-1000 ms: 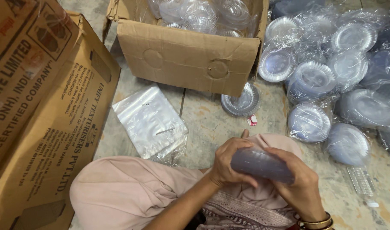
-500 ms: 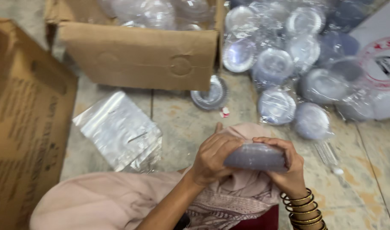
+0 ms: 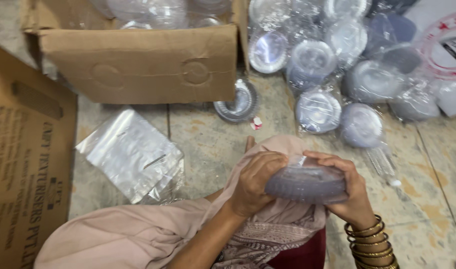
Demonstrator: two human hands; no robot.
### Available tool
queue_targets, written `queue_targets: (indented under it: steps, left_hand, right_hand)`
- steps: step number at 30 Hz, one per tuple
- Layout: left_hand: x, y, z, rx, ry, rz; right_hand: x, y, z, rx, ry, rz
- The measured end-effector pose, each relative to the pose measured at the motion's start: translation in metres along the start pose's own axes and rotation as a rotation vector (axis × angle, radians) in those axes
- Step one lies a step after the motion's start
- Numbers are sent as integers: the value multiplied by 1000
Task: The person sits on the floor and unpacks clear plastic plates from cardboard boxes. They remove individual plates from plastic wrapping, inspect them, and place them on the floor. The person handles multiple plates one at a time, occasionally stacking them.
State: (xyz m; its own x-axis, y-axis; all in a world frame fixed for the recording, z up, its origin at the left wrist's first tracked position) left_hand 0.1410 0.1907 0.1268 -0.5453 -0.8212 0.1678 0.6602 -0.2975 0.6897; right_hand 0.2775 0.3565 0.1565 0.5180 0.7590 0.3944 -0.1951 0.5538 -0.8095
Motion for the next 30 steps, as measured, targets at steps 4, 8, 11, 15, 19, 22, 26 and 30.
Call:
queue_targets:
  steps: [4,8,11,15,19,22,26,30]
  left_hand:
    - [6,1,2,23,-59,82]
    - [31,2,6,83,-141,211]
    - [89,-7,-1,263,-158,454]
    - [165,-29,-33,683,-328,813]
    - [199,-48,-85,1124,-845,1269]
    - [210,-58,-116,1276,-830,1269]
    - [217,-81,-139,1329,-718,1181]
    - [218,-94,-143,1104,-557,1116]
  right_hand:
    - [-3,14,-9,-84,106,-97]
    - [-6,48,-19,-300,322,37]
    - [-9,74,-25,-411,526,486]
    - [-13,96,-30,-514,677,953]
    - [-11,100,-32,-518,656,971]
    - [-12,103,-32,-514,629,934]
    - [-12,114,-36,-547,632,1031]
    - [-8,128,-45,-627,653,1177]
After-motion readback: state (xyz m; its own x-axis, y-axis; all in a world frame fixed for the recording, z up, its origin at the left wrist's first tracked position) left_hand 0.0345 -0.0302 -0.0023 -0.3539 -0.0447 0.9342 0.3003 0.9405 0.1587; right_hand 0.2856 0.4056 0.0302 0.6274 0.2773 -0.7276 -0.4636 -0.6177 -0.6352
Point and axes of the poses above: each hand's wrist, its own z-axis towards the middle knuckle, its own x-axis out of the back of the hand, y = z × x, the point moved 3 cm from there along z, towards the middle knuckle, and after that the axes turned 5 degrees about y, right-handed, at the moved point
